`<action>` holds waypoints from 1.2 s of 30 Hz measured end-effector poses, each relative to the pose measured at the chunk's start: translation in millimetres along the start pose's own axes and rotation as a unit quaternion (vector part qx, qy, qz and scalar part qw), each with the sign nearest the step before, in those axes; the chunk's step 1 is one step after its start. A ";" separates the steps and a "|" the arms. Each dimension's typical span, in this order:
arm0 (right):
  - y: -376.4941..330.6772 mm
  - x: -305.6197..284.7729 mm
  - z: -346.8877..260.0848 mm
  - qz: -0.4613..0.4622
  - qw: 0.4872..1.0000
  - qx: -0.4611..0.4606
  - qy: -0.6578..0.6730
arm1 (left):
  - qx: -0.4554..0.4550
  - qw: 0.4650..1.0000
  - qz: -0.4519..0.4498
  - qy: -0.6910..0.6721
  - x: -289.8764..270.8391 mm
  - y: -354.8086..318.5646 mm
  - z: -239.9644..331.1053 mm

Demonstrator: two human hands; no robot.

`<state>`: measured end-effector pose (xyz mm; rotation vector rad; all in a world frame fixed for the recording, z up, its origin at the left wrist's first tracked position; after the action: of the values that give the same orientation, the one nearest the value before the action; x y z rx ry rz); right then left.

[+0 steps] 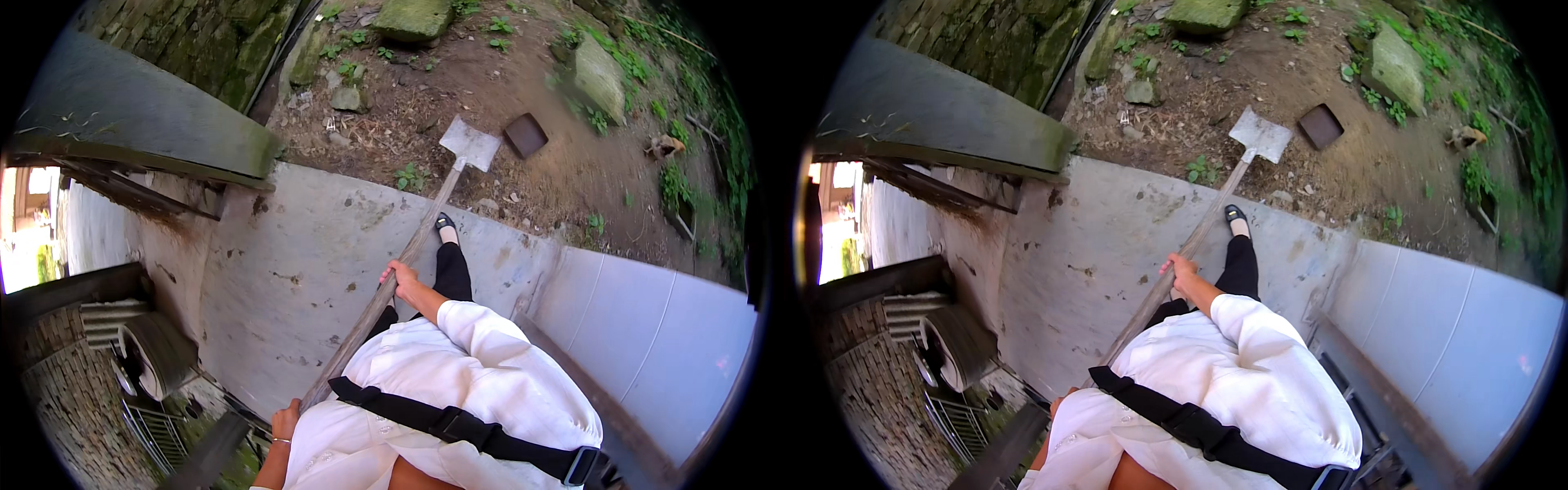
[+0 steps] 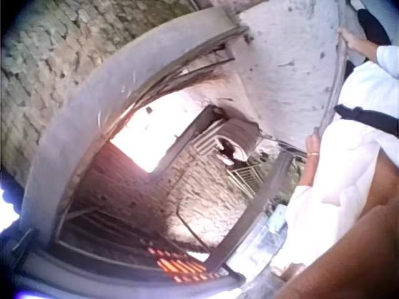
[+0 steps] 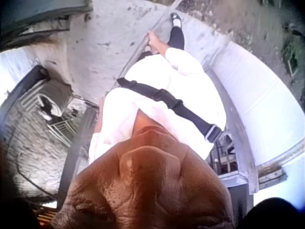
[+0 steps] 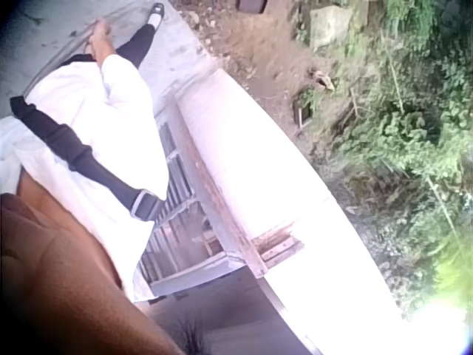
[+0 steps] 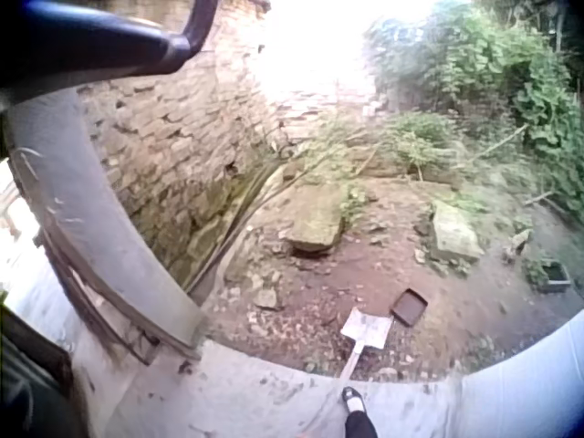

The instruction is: The person uses a hoe to scrape dirt and debris from a concrete patio surface. They then switch to a traditional straw broom to sweep the area, gathering dust and loose material into a pile near a metal railing.

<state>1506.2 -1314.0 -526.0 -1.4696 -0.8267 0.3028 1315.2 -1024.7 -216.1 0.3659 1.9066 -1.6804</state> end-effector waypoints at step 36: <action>157.6 -16.2 -344.6 0.074 0.983 -0.040 -0.161 | -0.035 0.986 -0.014 -0.163 -72.2 173.7 379.8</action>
<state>1766.1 -1564.0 -643.5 -1.5854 -0.9965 0.6377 1556.6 -1351.7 -336.2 0.0316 1.7282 -1.5749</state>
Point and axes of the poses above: each hand's wrist, its own y-axis towards the middle knuckle, its own x-axis out of the palm, z = x × y, the point moved 7 cm from there along y, towards the middle knuckle, and after that the axes turned 4 degrees about -z, right-handed, at the moved point
